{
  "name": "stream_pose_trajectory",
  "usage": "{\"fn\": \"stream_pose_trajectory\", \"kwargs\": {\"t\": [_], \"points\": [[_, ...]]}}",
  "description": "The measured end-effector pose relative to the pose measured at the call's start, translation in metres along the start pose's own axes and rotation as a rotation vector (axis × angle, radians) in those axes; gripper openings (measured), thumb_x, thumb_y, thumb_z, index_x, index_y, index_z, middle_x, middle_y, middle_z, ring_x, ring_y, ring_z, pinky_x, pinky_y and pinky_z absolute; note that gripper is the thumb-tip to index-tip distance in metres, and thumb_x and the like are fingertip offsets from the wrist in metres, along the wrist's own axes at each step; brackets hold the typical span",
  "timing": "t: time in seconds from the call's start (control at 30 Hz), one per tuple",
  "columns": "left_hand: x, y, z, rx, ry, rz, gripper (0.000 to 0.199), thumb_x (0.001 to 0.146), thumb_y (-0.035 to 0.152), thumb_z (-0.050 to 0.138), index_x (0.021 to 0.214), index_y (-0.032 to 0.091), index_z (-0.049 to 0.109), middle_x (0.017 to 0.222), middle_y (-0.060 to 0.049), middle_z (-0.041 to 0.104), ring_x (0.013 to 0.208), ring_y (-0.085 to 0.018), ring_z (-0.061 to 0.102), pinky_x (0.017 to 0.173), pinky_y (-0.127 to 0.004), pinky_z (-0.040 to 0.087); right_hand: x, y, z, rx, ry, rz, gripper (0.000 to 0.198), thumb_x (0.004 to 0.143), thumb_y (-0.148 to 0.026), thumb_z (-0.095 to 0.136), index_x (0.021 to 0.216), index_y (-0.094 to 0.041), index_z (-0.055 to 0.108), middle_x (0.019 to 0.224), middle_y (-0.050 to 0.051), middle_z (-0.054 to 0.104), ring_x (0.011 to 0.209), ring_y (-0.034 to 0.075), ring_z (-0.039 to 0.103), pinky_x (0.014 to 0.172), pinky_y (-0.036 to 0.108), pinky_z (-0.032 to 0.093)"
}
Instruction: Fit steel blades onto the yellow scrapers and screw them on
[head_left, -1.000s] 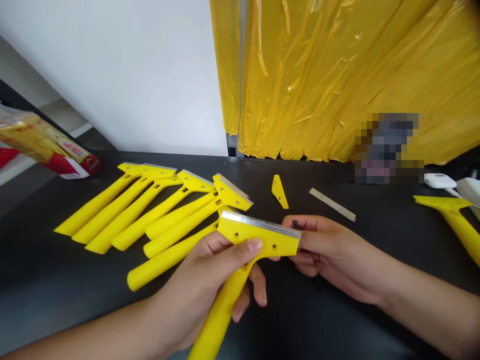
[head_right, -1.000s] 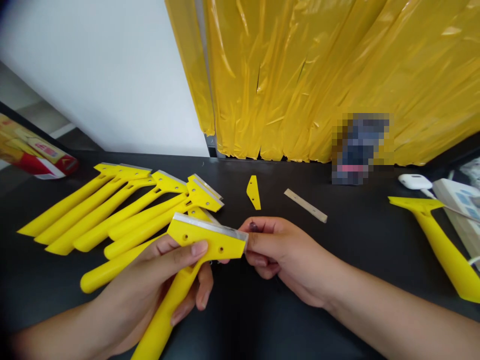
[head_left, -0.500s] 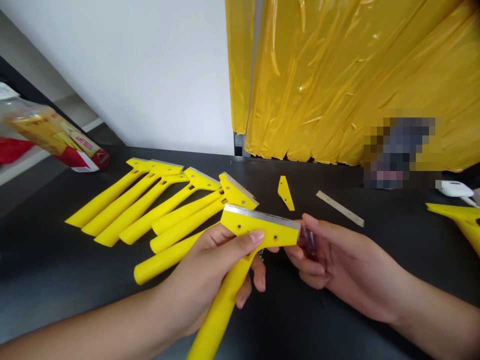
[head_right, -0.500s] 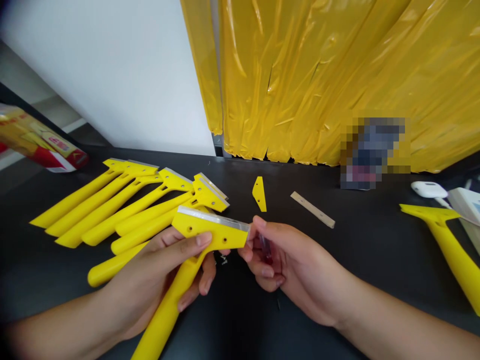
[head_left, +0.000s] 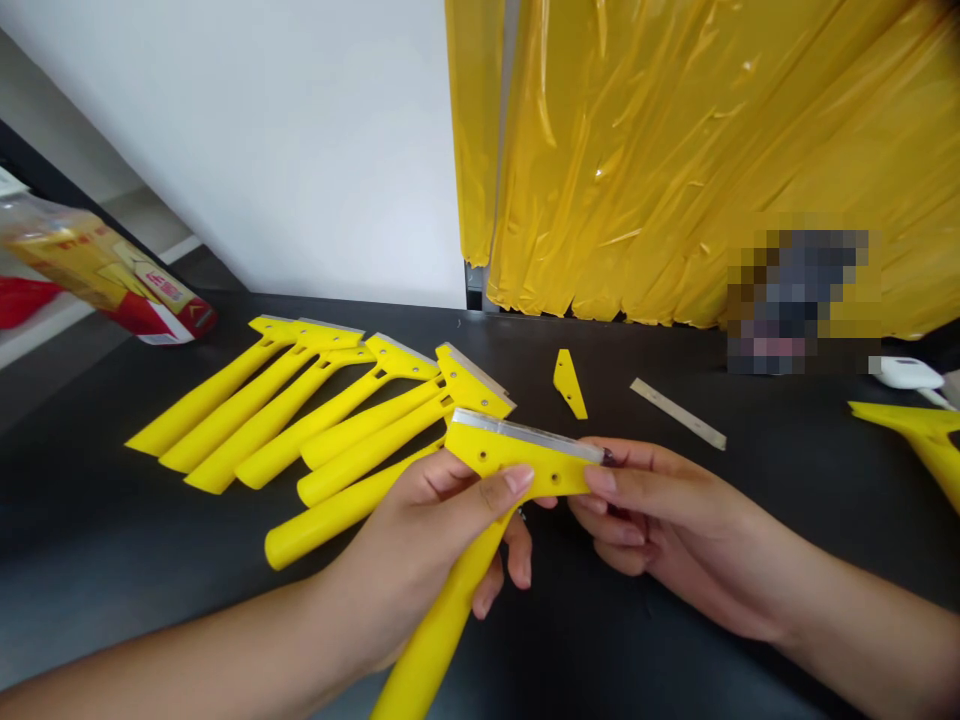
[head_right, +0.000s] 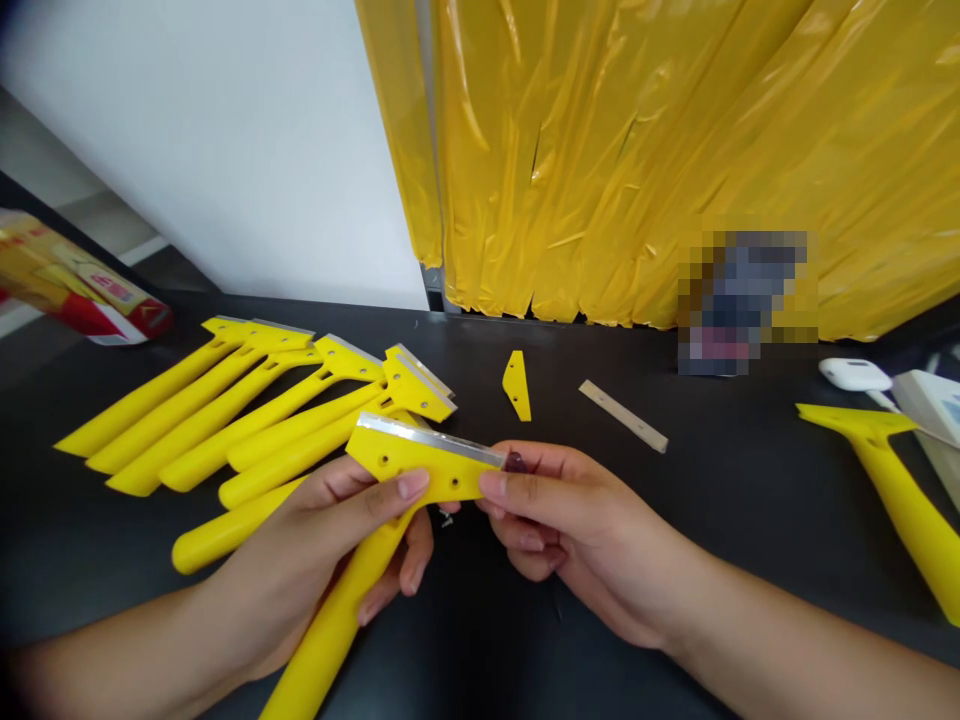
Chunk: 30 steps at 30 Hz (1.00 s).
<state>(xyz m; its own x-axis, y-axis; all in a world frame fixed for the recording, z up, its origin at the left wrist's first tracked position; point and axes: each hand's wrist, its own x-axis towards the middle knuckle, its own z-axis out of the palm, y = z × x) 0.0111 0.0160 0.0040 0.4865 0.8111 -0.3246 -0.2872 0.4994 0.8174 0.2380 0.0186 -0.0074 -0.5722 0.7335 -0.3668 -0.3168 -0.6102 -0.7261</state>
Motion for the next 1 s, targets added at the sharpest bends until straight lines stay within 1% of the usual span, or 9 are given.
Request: {"fn": "stream_pose_trajectory", "kwargs": {"t": [0.1,0.2,0.3,0.43,0.6,0.73,0.8,0.93,1.0], "points": [[-0.0004,0.0006,0.0000,0.010,0.009,-0.011,0.027,0.103,0.039,0.073,0.088,0.017,0.074,0.062,-0.001,0.072,0.042,-0.005,0.053,0.040,-0.010,0.040,-0.0006,0.0013,-0.0004,-0.099,0.036,-0.037,0.020,0.102,-0.036,0.074,0.100,-0.017,0.075,0.073,-0.003,0.038,0.063,0.009,0.024,0.055,0.026,0.021],[-0.0004,-0.0002,-0.0001,0.012,0.024,-0.030,0.029,0.104,0.040,0.072,0.087,0.017,0.074,0.063,-0.002,0.072,0.041,-0.005,0.051,0.039,-0.010,0.039,-0.0006,0.0004,-0.0010,-0.158,0.065,-0.055,0.021,0.100,-0.038,0.076,0.097,-0.017,0.076,0.074,-0.003,0.042,0.063,0.009,0.028,0.055,0.028,0.020],[-0.0006,-0.0024,-0.0009,0.001,0.024,-0.042,0.029,0.104,0.041,0.071,0.089,0.017,0.074,0.064,-0.002,0.072,0.041,-0.005,0.051,0.038,-0.011,0.039,-0.0001,-0.0016,-0.0018,-0.199,0.081,-0.043,0.024,0.098,-0.042,0.079,0.095,-0.018,0.075,0.075,-0.002,0.049,0.062,0.008,0.032,0.055,0.027,0.019],[-0.0006,-0.0047,-0.0027,0.000,0.023,-0.049,0.027,0.103,0.043,0.072,0.100,0.017,0.075,0.063,-0.003,0.071,0.041,-0.006,0.050,0.038,-0.011,0.037,0.0009,-0.0034,-0.0026,-0.218,0.098,-0.031,0.025,0.097,-0.042,0.079,0.095,-0.018,0.074,0.080,-0.001,0.055,0.062,0.007,0.034,0.054,0.027,0.020],[-0.0001,-0.0056,-0.0047,0.020,0.036,-0.086,0.035,0.100,0.049,0.073,0.094,0.014,0.075,0.063,-0.006,0.071,0.039,-0.005,0.048,0.039,-0.012,0.036,0.0013,-0.0040,-0.0027,-0.198,0.075,-0.005,0.027,0.099,-0.044,0.077,0.094,-0.017,0.073,0.083,0.000,0.057,0.063,0.008,0.034,0.054,0.027,0.020],[0.0009,-0.0062,-0.0059,0.014,0.038,-0.116,0.036,0.099,0.050,0.074,0.106,0.015,0.077,0.062,-0.005,0.070,0.038,-0.005,0.048,0.038,-0.013,0.034,0.0017,-0.0031,-0.0027,-0.209,0.087,-0.004,0.029,0.099,-0.045,0.077,0.091,-0.017,0.071,0.081,0.000,0.055,0.063,0.008,0.034,0.054,0.027,0.019],[0.0014,-0.0065,-0.0062,0.008,0.044,-0.122,0.036,0.099,0.050,0.074,0.109,0.015,0.077,0.061,-0.004,0.070,0.038,-0.006,0.048,0.038,-0.013,0.033,0.0024,-0.0028,-0.0029,-0.218,0.103,-0.005,0.030,0.097,-0.046,0.078,0.091,-0.018,0.071,0.080,-0.001,0.055,0.062,0.008,0.033,0.054,0.027,0.020],[0.0020,-0.0065,-0.0055,0.006,0.052,-0.122,0.034,0.099,0.050,0.075,0.103,0.016,0.076,0.061,-0.004,0.070,0.038,-0.006,0.049,0.038,-0.013,0.032,0.0038,-0.0034,-0.0030,-0.258,0.132,0.004,0.032,0.095,-0.048,0.079,0.089,-0.017,0.070,0.078,-0.001,0.054,0.062,0.008,0.033,0.053,0.027,0.019],[0.0019,-0.0065,-0.0047,0.018,0.064,-0.117,0.033,0.099,0.049,0.074,0.096,0.016,0.075,0.060,-0.003,0.069,0.038,-0.005,0.049,0.038,-0.012,0.031,0.0040,-0.0038,-0.0026,-0.271,0.137,0.010,0.034,0.094,-0.049,0.080,0.088,-0.017,0.069,0.077,-0.001,0.052,0.062,0.008,0.033,0.054,0.026,0.019]]}}
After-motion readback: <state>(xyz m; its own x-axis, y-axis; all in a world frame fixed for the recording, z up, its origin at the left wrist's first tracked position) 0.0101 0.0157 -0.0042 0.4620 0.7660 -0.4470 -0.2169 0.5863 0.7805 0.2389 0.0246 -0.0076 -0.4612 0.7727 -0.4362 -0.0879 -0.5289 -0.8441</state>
